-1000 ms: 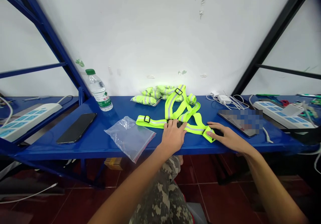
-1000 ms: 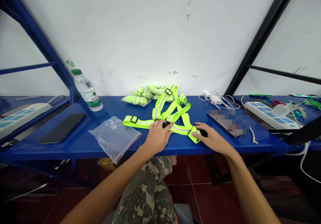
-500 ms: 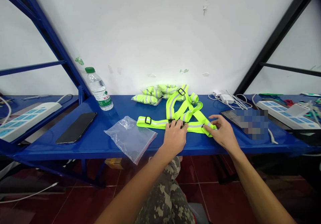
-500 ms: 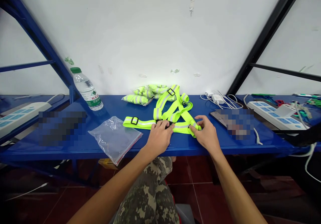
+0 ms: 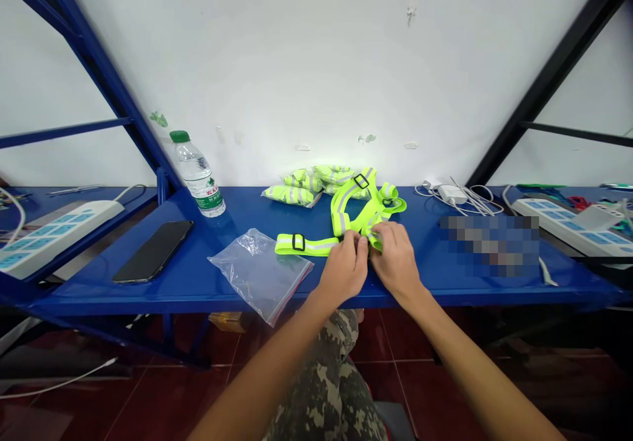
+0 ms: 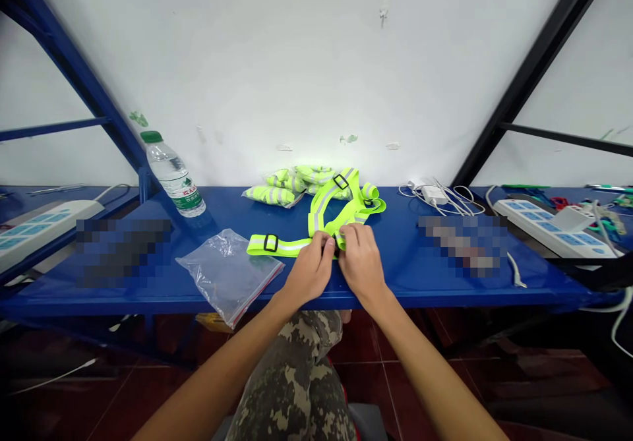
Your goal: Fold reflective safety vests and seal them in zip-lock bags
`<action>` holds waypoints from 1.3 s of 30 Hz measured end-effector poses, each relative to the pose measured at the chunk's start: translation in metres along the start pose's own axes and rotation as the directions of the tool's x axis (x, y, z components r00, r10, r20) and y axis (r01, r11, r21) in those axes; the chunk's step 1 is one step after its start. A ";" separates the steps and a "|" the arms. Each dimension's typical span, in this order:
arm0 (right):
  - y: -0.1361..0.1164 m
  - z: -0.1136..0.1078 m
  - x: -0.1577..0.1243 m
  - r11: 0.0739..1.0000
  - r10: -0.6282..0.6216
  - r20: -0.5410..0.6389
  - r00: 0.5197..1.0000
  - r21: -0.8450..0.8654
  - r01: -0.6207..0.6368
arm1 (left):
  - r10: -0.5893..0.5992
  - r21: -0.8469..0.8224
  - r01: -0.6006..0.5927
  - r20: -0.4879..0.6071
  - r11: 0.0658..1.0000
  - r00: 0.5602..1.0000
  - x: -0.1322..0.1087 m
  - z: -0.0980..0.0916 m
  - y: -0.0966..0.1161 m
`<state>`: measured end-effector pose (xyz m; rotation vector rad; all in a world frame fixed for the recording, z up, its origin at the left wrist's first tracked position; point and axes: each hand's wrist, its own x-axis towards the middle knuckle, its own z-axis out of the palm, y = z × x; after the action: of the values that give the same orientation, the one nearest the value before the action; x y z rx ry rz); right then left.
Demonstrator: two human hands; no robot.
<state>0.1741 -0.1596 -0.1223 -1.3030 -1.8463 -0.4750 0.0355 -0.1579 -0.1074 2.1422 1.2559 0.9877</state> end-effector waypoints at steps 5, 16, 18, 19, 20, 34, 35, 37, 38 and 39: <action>-0.009 0.006 0.002 0.999 -0.029 0.124 0.992 -0.012 0.031 | -0.113 -0.268 0.086 -0.088 0.960 0.990 0.003 0.002 -0.006; 0.012 -0.001 -0.004 0.966 -0.163 0.271 0.949 0.237 0.099 | -0.100 -0.155 0.058 -0.277 0.986 0.956 0.006 0.007 -0.016; 0.013 -0.002 -0.006 0.972 -0.142 0.308 0.941 0.223 0.073 | -0.011 -0.068 -0.011 -0.325 0.998 0.946 0.004 0.006 -0.012; 0.013 -0.003 -0.007 0.976 -0.122 0.327 0.937 0.212 0.053 | 0.055 -0.013 -0.062 -0.327 0.998 0.943 0.002 0.006 -0.010; 0.012 -0.003 -0.007 0.979 -0.103 0.341 0.934 0.203 0.034 | 0.121 0.047 -0.112 -0.311 0.993 0.943 0.001 0.005 -0.008; 0.003 -0.012 -0.001 0.995 -0.094 0.431 0.897 0.020 0.095 | 0.045 0.403 0.010 -0.125 0.915 0.991 -0.001 0.009 -0.006; 0.001 -0.013 0.001 0.995 -0.084 0.447 0.891 -0.002 0.095 | 0.045 0.400 0.007 -0.119 0.916 0.992 -0.001 0.009 -0.006; -0.003 -0.015 0.003 0.994 -0.061 0.470 0.881 -0.053 0.098 | 0.060 0.382 -0.018 -0.099 0.924 0.993 -0.002 0.008 -0.008; -0.005 -0.016 0.003 0.992 -0.049 0.476 0.878 -0.079 0.098 | 0.074 0.372 -0.036 -0.090 0.928 0.993 -0.002 0.005 -0.008; -0.007 -0.016 0.003 0.990 -0.037 0.477 0.878 -0.102 0.098 | 0.092 0.366 -0.055 -0.083 0.929 0.992 -0.002 0.002 -0.009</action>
<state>0.1738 -0.1712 -0.1094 -1.5440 -2.3038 -0.3262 0.0312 -0.1555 -0.1155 2.4608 1.5159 0.9613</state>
